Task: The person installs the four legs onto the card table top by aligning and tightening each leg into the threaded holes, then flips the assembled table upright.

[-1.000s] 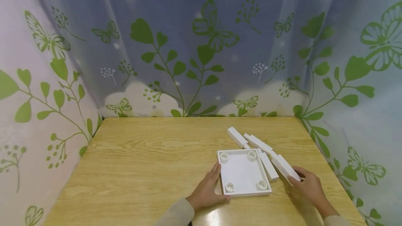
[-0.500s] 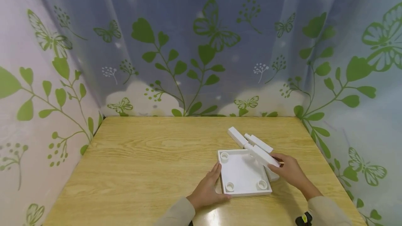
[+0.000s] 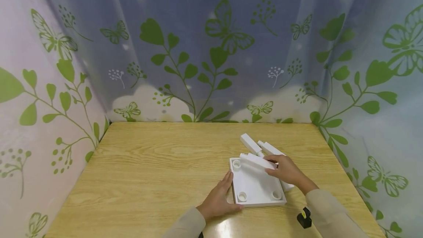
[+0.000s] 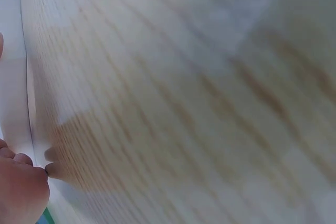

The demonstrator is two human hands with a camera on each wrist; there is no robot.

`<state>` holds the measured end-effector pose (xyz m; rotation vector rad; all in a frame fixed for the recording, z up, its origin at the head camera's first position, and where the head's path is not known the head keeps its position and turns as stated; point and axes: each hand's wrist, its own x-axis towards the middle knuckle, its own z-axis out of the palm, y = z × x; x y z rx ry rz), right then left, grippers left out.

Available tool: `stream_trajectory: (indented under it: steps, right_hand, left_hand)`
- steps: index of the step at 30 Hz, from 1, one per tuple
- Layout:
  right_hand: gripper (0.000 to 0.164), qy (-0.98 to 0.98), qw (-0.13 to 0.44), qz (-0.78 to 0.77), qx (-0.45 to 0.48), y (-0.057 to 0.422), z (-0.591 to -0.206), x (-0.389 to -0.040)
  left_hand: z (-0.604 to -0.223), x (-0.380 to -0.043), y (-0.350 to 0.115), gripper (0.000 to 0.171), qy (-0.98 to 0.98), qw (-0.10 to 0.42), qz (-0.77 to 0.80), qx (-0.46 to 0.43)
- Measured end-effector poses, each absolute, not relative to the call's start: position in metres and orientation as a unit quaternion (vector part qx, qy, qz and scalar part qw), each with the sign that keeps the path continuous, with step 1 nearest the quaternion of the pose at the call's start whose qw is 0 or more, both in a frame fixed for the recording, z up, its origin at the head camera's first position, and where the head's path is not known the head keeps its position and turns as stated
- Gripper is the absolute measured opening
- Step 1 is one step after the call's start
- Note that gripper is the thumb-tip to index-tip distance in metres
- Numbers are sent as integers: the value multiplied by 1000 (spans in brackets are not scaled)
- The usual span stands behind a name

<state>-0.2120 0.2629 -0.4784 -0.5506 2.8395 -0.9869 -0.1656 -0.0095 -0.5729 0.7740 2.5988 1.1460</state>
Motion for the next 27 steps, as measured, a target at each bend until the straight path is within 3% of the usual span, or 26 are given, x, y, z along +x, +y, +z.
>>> stream_trajectory:
  steps: [11,21,27]
  right_hand:
    - [35,928,89,-294,-211,253,-479,-228]
    - [31,931,60,-290,-212,245,-479,-229]
    - [36,929,47,-333,-154,244,-481,-226]
  left_hand:
    - [-574,-166,-11,114,879,102,388,259]
    - [-576,-166,-11,114,877,106,390,259]
    - [-576,-166,-11,114,878,104,389,259]
